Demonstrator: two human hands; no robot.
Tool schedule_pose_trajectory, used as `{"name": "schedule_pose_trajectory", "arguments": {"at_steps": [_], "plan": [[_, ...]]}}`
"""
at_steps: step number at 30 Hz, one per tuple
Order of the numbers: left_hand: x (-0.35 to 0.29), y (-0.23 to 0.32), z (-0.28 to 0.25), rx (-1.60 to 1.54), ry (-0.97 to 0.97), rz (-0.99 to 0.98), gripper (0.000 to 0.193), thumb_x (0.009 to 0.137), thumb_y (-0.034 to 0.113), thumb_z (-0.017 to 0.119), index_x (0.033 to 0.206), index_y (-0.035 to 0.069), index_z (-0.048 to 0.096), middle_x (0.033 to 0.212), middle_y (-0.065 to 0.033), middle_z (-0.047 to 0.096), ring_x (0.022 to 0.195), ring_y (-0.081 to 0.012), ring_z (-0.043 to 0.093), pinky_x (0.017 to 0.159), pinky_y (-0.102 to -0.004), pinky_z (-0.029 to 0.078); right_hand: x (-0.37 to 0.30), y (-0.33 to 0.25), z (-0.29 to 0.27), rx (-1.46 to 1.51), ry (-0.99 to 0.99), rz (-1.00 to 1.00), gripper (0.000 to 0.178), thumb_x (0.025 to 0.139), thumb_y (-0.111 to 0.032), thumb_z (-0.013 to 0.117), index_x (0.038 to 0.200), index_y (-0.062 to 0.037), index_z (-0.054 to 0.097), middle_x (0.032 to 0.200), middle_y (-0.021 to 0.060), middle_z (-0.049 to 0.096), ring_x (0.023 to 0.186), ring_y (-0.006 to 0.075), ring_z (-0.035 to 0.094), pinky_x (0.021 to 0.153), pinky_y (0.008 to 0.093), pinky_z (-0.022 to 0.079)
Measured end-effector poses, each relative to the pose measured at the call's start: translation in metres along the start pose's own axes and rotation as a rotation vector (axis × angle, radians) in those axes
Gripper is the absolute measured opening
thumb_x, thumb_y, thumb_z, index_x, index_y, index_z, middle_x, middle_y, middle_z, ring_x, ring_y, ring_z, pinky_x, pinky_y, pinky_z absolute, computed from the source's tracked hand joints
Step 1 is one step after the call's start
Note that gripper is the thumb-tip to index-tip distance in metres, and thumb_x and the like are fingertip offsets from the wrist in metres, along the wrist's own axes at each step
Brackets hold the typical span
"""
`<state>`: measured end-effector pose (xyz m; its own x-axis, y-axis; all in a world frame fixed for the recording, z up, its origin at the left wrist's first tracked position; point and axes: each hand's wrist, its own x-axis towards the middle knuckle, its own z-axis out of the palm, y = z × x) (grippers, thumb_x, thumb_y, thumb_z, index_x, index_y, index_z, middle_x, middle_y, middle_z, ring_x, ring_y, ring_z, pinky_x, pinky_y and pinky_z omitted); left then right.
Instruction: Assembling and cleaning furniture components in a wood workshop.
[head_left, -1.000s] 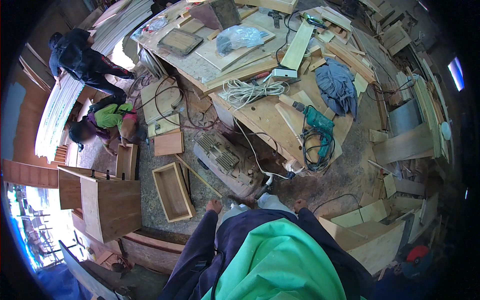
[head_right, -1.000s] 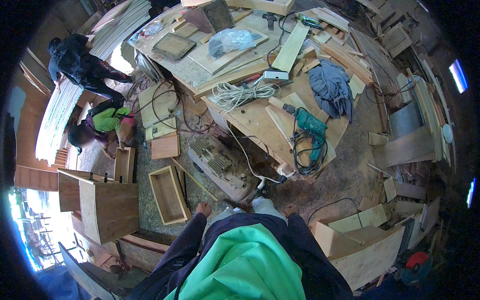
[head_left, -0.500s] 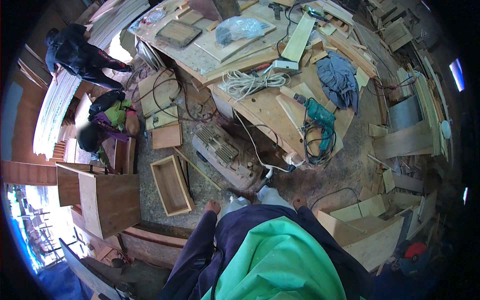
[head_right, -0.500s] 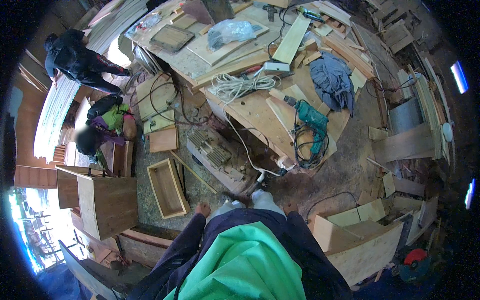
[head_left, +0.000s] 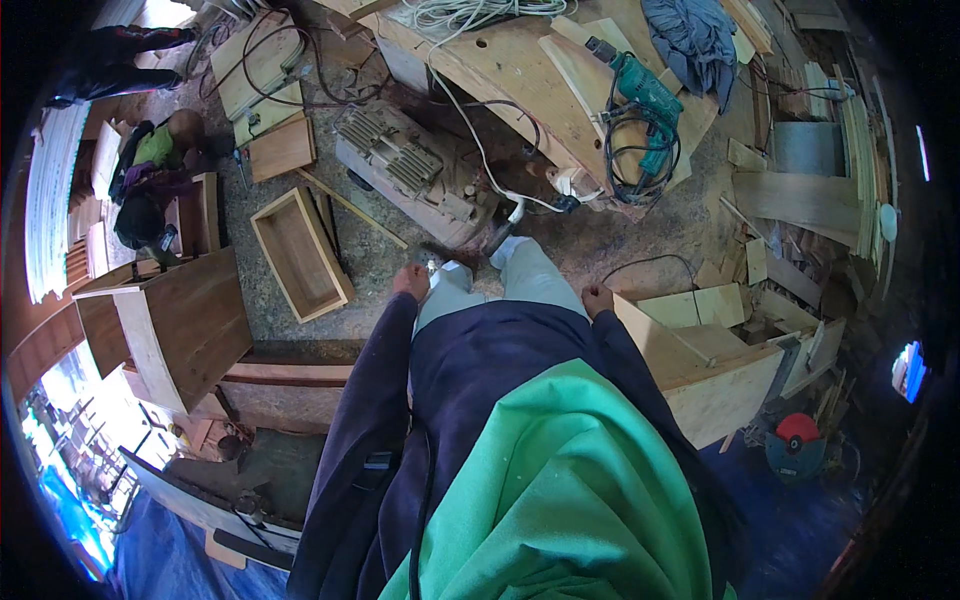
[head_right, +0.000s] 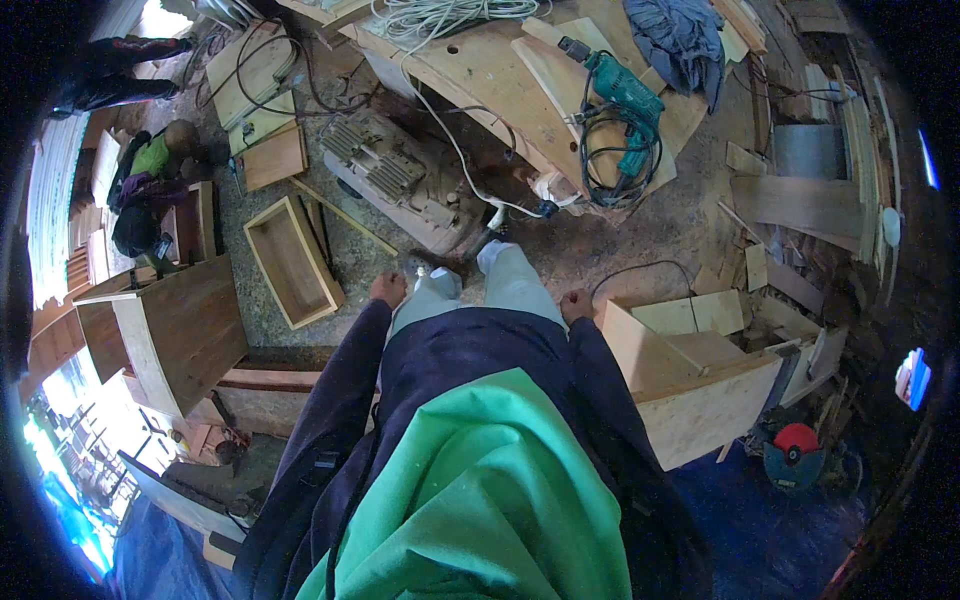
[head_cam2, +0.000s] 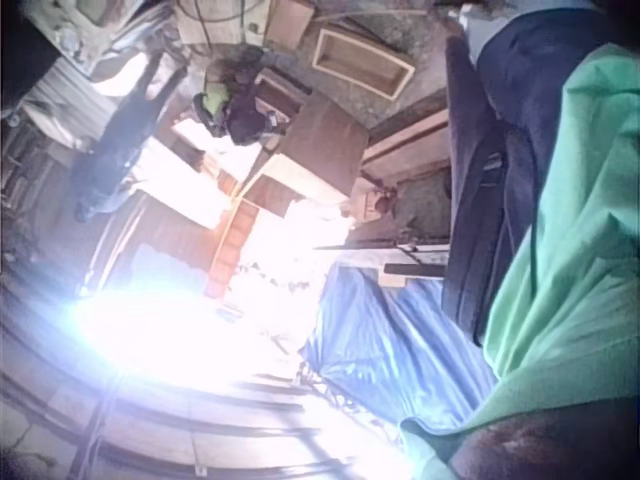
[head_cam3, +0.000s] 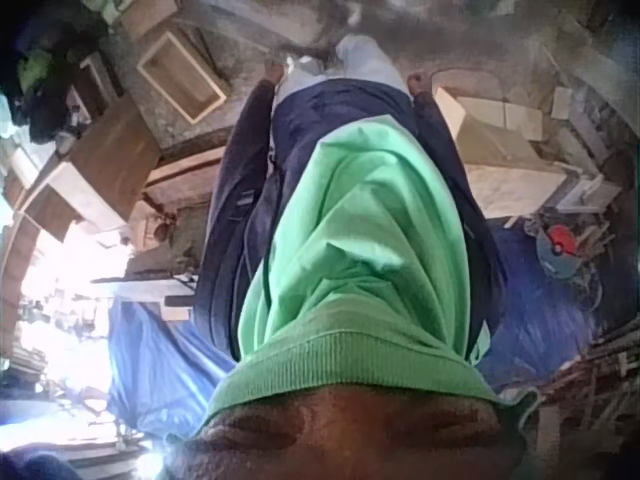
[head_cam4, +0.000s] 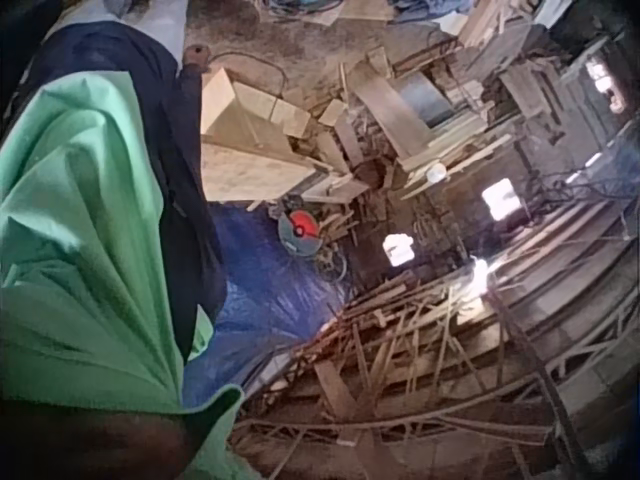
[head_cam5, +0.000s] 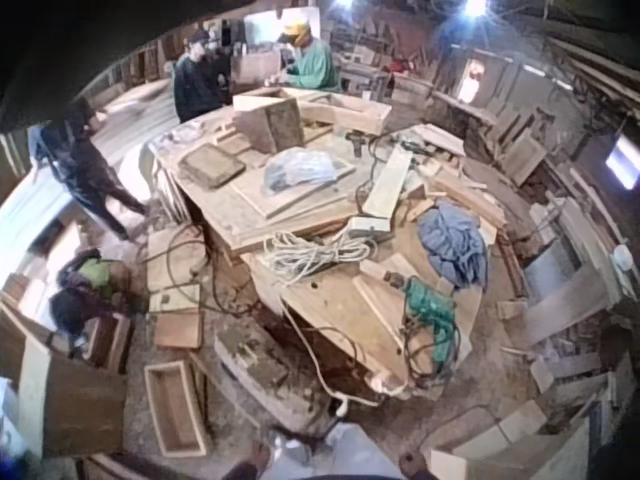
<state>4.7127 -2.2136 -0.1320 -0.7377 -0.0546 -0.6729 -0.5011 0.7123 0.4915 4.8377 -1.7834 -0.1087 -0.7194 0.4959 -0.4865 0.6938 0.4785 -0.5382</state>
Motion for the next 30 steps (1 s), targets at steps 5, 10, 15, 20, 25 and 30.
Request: {"name": "schedule_pose_trajectory", "arguments": {"at_steps": [5, 10, 15, 20, 25, 30], "plan": [[0.002, 0.069, 0.020, 0.015, -0.100, 0.107, 0.025, 0.080, 0.027, 0.049, 0.092, 0.007, 0.056, 0.085, -0.0187, 0.060, 0.085, -0.0363, 0.057, 0.074, -0.0437, 0.045, -0.008, 0.058, -0.016, -0.248, -0.030, 0.053, 0.016, 0.073, -0.018, 0.059, 0.067, -0.0032, 0.054, 0.058, 0.0054, 0.053, 0.055, 0.0126, 0.049, 0.054, 0.0304, 0.042], [0.025, 0.108, 0.063, 0.153, -0.173, 0.136, 0.031, 0.078, 0.026, 0.053, 0.100, 0.005, 0.052, 0.097, -0.0230, 0.055, 0.093, -0.0386, 0.054, 0.081, -0.0446, 0.042, 0.002, 0.044, -0.048, -0.131, -0.138, 0.254, 0.016, 0.076, -0.019, 0.058, 0.072, -0.0036, 0.056, 0.056, 0.0032, 0.051, 0.053, 0.0117, 0.049, 0.051, 0.0275, 0.042], [0.054, 0.134, 0.112, 0.261, -0.114, 0.259, 0.033, 0.076, 0.024, 0.054, 0.098, 0.000, 0.050, 0.095, -0.0235, 0.058, 0.093, -0.0375, 0.054, 0.079, -0.0428, 0.043, 0.042, 0.058, -0.083, -0.066, -0.139, 0.206, 0.008, 0.079, -0.013, 0.056, 0.081, -0.0059, 0.056, 0.076, 0.0048, 0.056, 0.062, 0.0137, 0.056, 0.053, 0.0288, 0.050], [0.076, 0.161, 0.133, 0.260, -0.359, 0.104, 0.057, 0.072, 0.028, 0.058, 0.119, 0.003, 0.039, 0.106, -0.0249, 0.054, 0.103, -0.0367, 0.051, 0.087, -0.0417, 0.041, 0.052, 0.028, -0.119, 0.149, -0.215, 0.368, 0.006, 0.081, -0.008, 0.054, 0.087, -0.0055, 0.055, 0.080, 0.0036, 0.055, 0.070, 0.0146, 0.058, 0.055, 0.0305, 0.053], [0.081, 0.163, 0.148, 0.155, -0.265, 0.048, 0.062, 0.070, 0.030, 0.059, 0.124, 0.005, 0.042, 0.110, -0.0220, 0.055, 0.102, -0.0351, 0.053, 0.090, -0.0404, 0.040, 0.053, 0.032, -0.120, 0.157, -0.294, 0.453, 0.008, 0.081, -0.010, 0.053, 0.086, -0.0035, 0.054, 0.080, 0.0071, 0.058, 0.068, 0.0155, 0.058, 0.056, 0.0308, 0.051], [0.090, 0.171, 0.148, 0.161, -0.361, 0.005, 0.056, 0.060, 0.027, 0.058, 0.112, 0.007, 0.054, 0.103, -0.0204, 0.058, 0.101, -0.0318, 0.054, 0.089, -0.0371, 0.041, 0.063, 0.056, -0.116, 0.022, -0.370, 0.074, 0.007, 0.078, -0.007, 0.056, 0.085, -0.0039, 0.055, 0.079, 0.0087, 0.059, 0.067, 0.0150, 0.060, 0.059, 0.0284, 0.050]]}}
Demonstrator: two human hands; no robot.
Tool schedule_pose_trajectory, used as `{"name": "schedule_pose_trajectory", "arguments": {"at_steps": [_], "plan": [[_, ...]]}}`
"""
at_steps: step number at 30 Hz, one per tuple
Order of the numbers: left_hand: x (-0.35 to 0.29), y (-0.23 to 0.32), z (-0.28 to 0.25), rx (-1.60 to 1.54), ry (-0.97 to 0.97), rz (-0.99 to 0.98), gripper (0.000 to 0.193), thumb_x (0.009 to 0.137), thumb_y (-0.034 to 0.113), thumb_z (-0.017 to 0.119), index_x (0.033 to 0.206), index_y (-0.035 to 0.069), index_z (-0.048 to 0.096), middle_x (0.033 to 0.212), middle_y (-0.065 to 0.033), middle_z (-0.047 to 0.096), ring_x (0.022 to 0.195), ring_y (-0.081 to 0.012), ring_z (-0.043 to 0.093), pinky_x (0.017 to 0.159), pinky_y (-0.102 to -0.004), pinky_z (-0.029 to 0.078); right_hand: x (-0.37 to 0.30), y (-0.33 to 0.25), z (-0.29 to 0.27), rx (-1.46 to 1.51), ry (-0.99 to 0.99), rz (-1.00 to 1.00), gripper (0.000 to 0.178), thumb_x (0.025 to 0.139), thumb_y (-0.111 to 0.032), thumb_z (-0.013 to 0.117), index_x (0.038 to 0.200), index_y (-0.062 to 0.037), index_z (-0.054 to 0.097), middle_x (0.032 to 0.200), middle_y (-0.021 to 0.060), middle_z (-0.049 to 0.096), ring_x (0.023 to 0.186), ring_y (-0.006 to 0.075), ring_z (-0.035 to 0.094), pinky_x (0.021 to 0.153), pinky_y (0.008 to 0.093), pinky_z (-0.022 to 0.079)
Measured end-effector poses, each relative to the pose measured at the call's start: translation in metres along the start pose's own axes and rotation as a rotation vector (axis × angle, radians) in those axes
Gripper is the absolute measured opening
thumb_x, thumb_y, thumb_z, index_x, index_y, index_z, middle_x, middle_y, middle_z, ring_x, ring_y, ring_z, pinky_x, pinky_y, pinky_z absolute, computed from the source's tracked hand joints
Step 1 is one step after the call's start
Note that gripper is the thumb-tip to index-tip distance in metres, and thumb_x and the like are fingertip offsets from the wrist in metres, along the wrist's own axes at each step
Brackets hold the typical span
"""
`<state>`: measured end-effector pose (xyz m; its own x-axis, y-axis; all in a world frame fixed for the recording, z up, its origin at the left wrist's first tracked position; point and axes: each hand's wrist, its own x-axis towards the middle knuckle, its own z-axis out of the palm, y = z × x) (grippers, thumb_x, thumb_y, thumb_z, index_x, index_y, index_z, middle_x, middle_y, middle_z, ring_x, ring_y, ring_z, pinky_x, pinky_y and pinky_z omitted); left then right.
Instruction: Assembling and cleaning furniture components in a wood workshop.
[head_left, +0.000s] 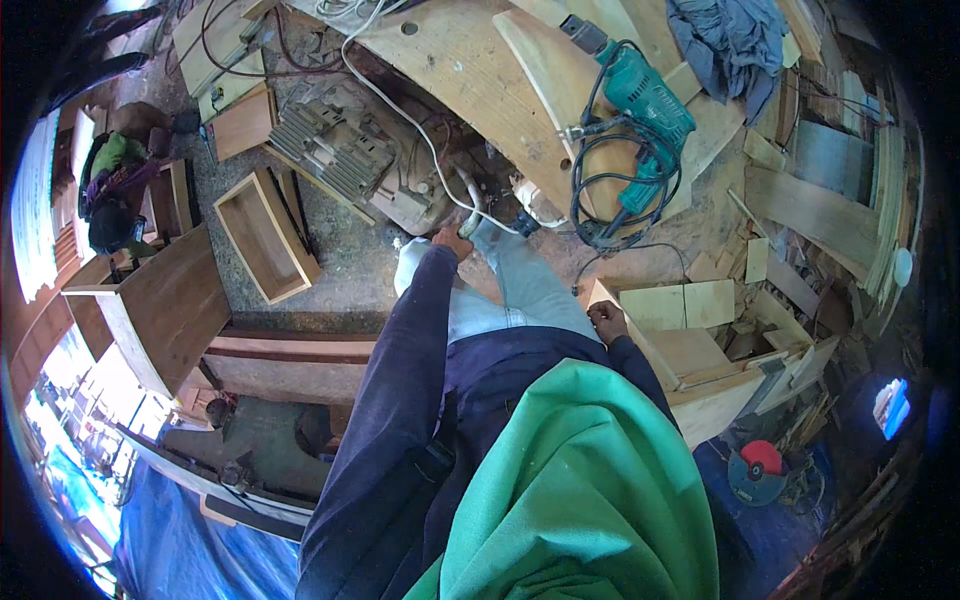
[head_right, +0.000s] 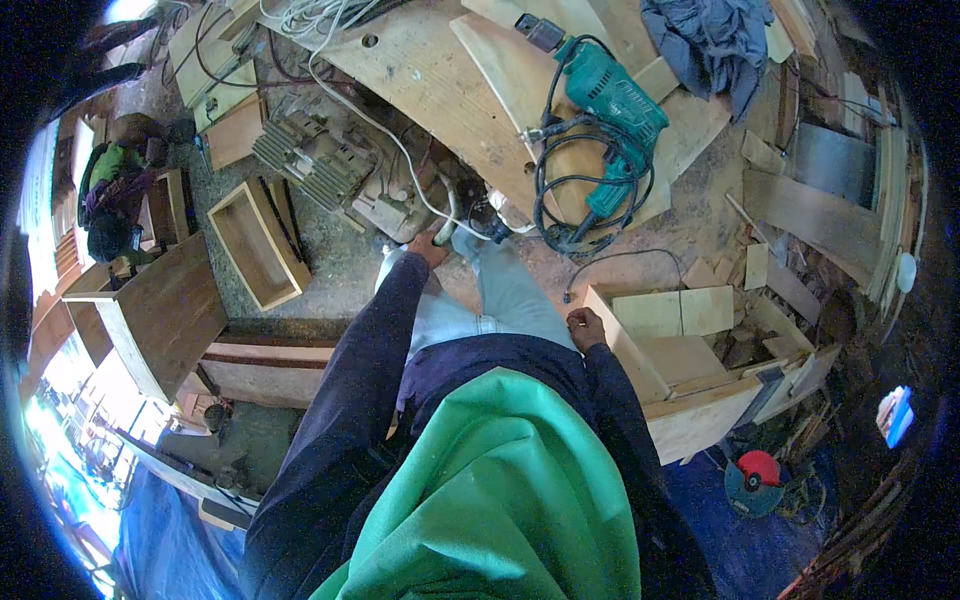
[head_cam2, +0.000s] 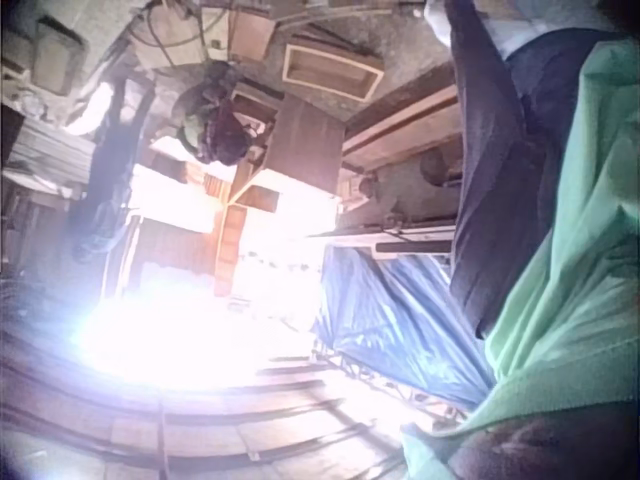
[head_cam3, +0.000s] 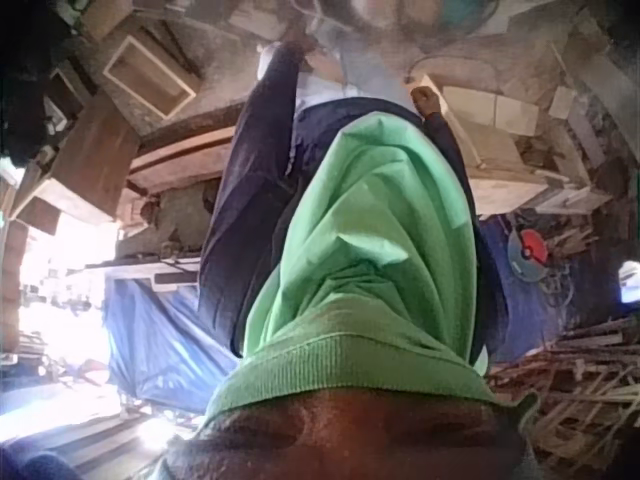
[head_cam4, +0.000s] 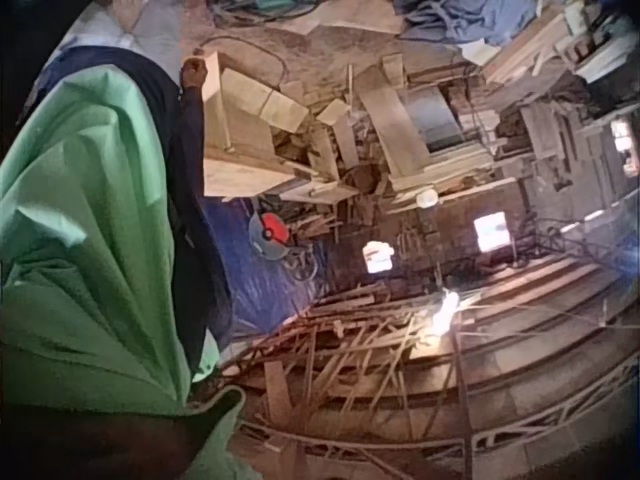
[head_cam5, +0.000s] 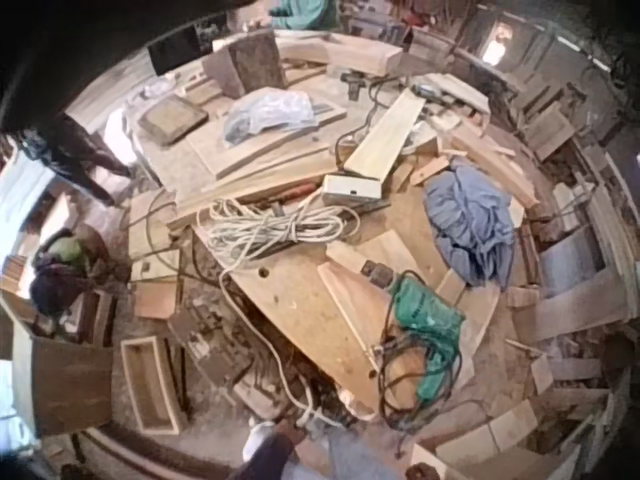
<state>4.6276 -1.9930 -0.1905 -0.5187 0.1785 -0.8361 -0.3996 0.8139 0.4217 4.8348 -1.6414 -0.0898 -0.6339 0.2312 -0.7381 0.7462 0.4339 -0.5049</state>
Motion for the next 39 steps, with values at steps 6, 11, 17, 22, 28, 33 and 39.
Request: {"name": "schedule_pose_trajectory", "arguments": {"at_steps": [6, 11, 17, 22, 28, 33, 39], "plan": [[0.009, -0.014, 0.009, 0.003, 0.075, -0.019, 0.052, 0.060, 0.028, 0.057, 0.107, 0.006, 0.057, 0.104, -0.0204, 0.057, 0.101, -0.0327, 0.054, 0.088, -0.0376, 0.042, 0.009, -0.050, -0.016, 0.332, -0.040, 0.268, 0.008, 0.082, -0.009, 0.054, 0.089, -0.0048, 0.053, 0.080, 0.0073, 0.056, 0.069, 0.0167, 0.060, 0.057, 0.0304, 0.050], [0.008, 0.000, 0.005, -0.084, 0.066, -0.021, 0.049, 0.061, 0.028, 0.054, 0.105, 0.005, 0.058, 0.106, -0.0220, 0.056, 0.100, -0.0343, 0.053, 0.087, -0.0379, 0.042, 0.013, -0.055, -0.027, 0.293, -0.015, 0.282, 0.008, 0.083, -0.002, 0.048, 0.091, -0.0033, 0.052, 0.082, 0.0084, 0.059, 0.070, 0.0184, 0.061, 0.059, 0.0327, 0.053], [0.006, 0.031, -0.008, -0.086, 0.065, -0.002, 0.048, 0.062, 0.030, 0.054, 0.103, 0.004, 0.059, 0.105, -0.0207, 0.057, 0.099, -0.0338, 0.055, 0.087, -0.0380, 0.043, 0.017, -0.040, -0.033, 0.243, -0.042, 0.248, 0.008, 0.083, -0.004, 0.050, 0.090, -0.0043, 0.052, 0.083, 0.0081, 0.059, 0.071, 0.0186, 0.061, 0.060, 0.0327, 0.052], [0.021, 0.034, -0.007, -0.103, 0.086, -0.063, 0.045, 0.062, 0.032, 0.058, 0.098, 0.005, 0.061, 0.098, -0.0180, 0.061, 0.096, -0.0333, 0.056, 0.086, -0.0378, 0.043, 0.018, -0.060, -0.034, 0.244, -0.040, 0.285, 0.008, 0.082, -0.004, 0.049, 0.090, -0.0048, 0.052, 0.083, 0.0081, 0.059, 0.071, 0.0190, 0.061, 0.061, 0.0324, 0.051], [0.018, 0.025, 0.000, -0.133, 0.180, 0.012, 0.044, 0.064, 0.029, 0.061, 0.103, 0.007, 0.057, 0.101, -0.0171, 0.059, 0.097, -0.0334, 0.055, 0.086, -0.0385, 0.043, 0.014, -0.056, -0.027, 0.258, -0.023, 0.264, 0.006, 0.082, -0.006, 0.051, 0.088, -0.0049, 0.053, 0.079, 0.0067, 0.059, 0.070, 0.0167, 0.059, 0.058, 0.0312, 0.050], [-0.014, 0.022, -0.022, -0.226, 0.178, 0.089, 0.046, 0.066, 0.028, 0.062, 0.106, 0.009, 0.054, 0.102, -0.0155, 0.058, 0.098, -0.0319, 0.055, 0.086, -0.0393, 0.042, 0.033, -0.004, -0.009, 0.018, 0.008, 0.024, 0.005, 0.080, -0.009, 0.055, 0.083, -0.0050, 0.056, 0.074, 0.0038, 0.060, 0.065, 0.0125, 0.056, 0.057, 0.0261, 0.045], [-0.080, -0.057, -0.058, -0.380, 0.492, -0.056, 0.030, 0.077, 0.030, 0.052, 0.094, 0.005, 0.058, 0.101, -0.0154, 0.058, 0.094, -0.0315, 0.055, 0.079, -0.0398, 0.044, 0.044, -0.033, 0.012, -0.033, -0.067, -0.025, 0.009, 0.081, -0.010, 0.055, 0.088, -0.0044, 0.055, 0.081, 0.0060, 0.061, 0.067, 0.0145, 0.058, 0.060, 0.0287, 0.048]]}}
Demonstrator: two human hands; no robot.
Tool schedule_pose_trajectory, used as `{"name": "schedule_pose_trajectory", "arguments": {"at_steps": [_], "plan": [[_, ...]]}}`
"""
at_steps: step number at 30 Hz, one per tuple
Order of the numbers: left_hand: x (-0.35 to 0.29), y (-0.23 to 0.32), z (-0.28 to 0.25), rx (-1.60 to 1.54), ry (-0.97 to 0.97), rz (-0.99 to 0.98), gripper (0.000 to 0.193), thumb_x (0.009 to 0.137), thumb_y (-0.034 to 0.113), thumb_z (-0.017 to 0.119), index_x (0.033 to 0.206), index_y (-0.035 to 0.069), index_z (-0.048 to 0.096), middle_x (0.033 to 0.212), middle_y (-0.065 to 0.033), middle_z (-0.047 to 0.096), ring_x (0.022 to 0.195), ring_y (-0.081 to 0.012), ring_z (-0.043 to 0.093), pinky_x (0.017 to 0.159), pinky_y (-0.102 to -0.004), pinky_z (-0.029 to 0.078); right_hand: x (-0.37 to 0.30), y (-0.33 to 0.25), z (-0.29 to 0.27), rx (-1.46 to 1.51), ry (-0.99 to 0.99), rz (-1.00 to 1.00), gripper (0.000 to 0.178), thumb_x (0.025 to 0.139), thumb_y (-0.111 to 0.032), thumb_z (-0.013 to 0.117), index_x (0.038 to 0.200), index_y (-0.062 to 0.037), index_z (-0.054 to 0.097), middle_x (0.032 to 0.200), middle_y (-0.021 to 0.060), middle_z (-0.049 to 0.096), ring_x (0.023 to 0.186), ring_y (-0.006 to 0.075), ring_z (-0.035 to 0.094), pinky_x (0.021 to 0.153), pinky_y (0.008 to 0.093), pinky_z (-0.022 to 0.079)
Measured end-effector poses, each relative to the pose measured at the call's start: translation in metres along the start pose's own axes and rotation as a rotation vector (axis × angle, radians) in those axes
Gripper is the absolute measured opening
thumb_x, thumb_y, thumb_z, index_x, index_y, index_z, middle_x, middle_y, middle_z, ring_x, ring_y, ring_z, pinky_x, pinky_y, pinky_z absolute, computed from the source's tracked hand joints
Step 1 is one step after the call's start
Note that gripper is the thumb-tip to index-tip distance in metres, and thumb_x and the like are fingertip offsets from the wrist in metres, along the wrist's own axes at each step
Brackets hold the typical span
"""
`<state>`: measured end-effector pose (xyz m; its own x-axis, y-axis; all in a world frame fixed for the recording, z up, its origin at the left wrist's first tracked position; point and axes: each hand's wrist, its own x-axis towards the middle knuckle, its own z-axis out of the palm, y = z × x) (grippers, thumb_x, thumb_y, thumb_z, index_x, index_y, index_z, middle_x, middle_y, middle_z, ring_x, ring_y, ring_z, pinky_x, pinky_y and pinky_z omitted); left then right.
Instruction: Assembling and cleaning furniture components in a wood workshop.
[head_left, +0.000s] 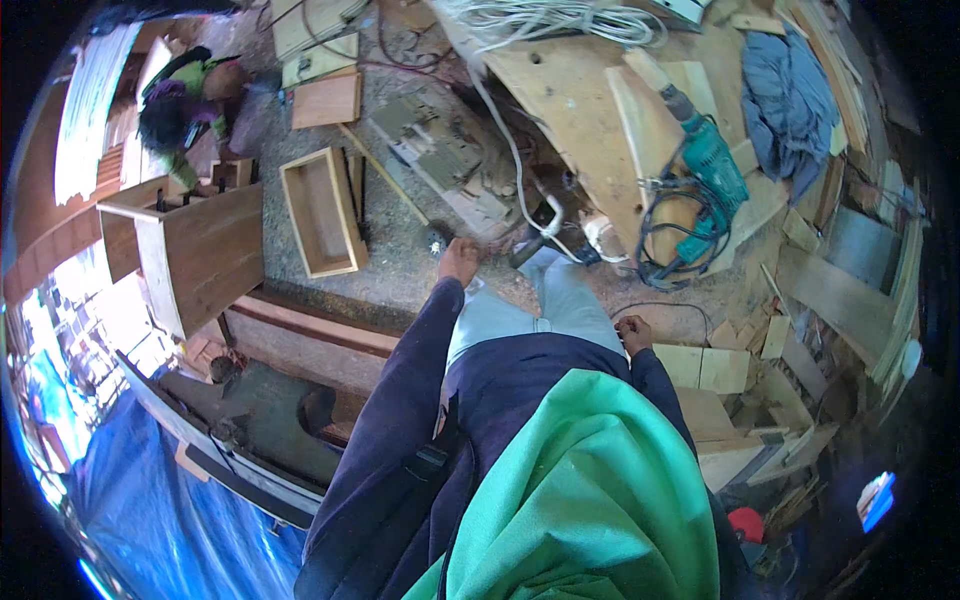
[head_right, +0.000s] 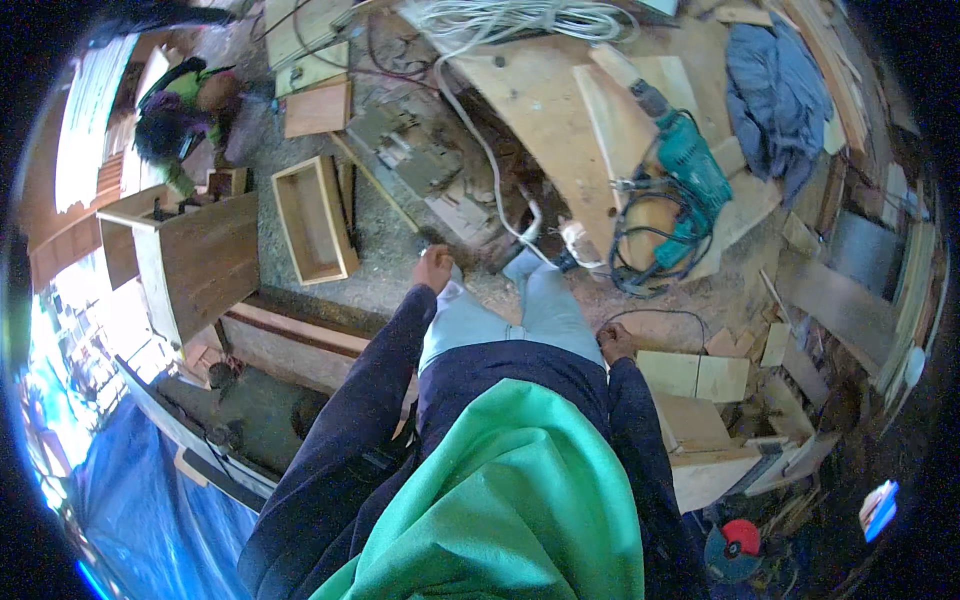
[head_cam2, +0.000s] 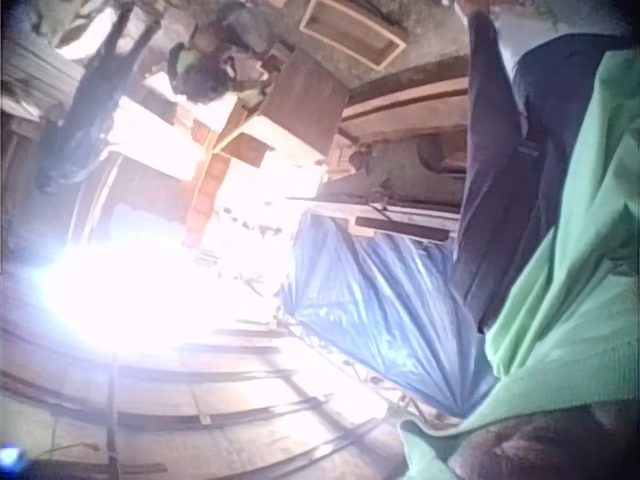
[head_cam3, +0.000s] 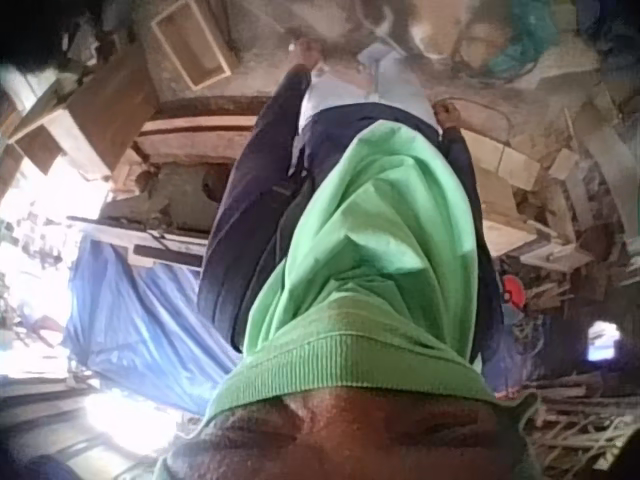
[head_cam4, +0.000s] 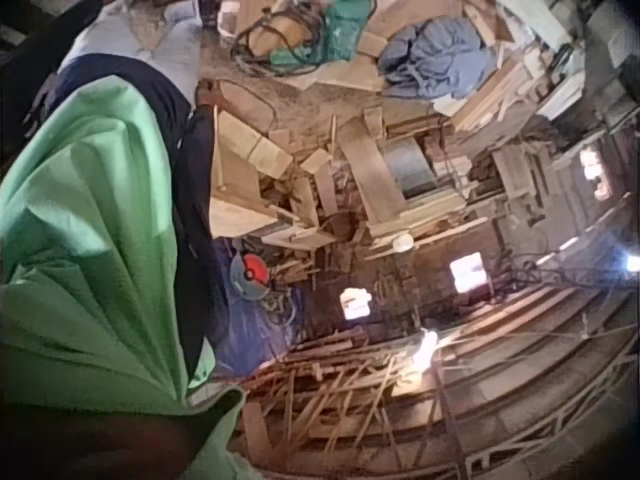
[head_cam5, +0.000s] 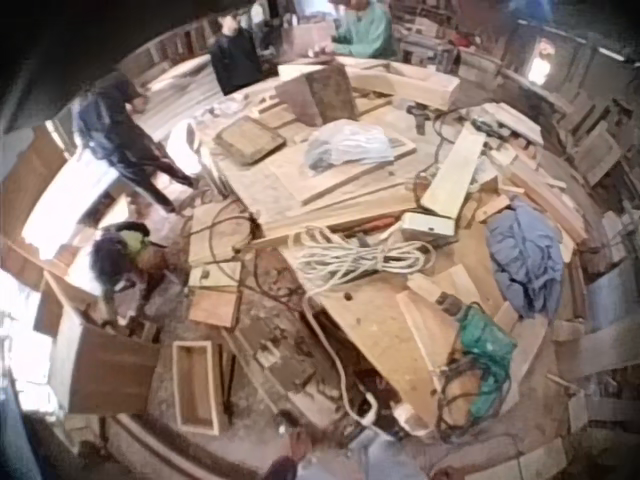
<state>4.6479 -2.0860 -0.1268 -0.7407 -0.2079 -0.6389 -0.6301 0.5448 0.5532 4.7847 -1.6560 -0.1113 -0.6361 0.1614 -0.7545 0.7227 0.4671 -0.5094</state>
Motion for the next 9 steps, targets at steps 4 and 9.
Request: {"name": "schedule_pose_trajectory", "arguments": {"at_steps": [4, 9], "plan": [[-0.018, -0.157, -0.056, 0.677, -0.077, 0.061, 0.028, 0.080, 0.024, 0.043, 0.094, 0.006, 0.060, 0.103, -0.0151, 0.058, 0.094, -0.0298, 0.055, 0.080, -0.0430, 0.044, 0.004, -0.065, 0.037, 0.176, -0.071, 0.149, 0.006, 0.082, -0.014, 0.056, 0.086, -0.0090, 0.055, 0.081, 0.0060, 0.060, 0.071, 0.0181, 0.061, 0.056, 0.0323, 0.051], [-0.067, -0.143, -0.149, 0.434, -0.241, -0.419, 0.032, 0.080, 0.020, 0.043, 0.104, 0.010, 0.061, 0.112, -0.0147, 0.055, 0.112, -0.0263, 0.047, 0.099, -0.0334, 0.032, 0.008, -0.044, 0.091, 0.143, -0.038, -0.024, 0.006, 0.080, -0.014, 0.058, 0.079, -0.0089, 0.055, 0.078, 0.0061, 0.059, 0.067, 0.0195, 0.059, 0.058, 0.0354, 0.052]]}}
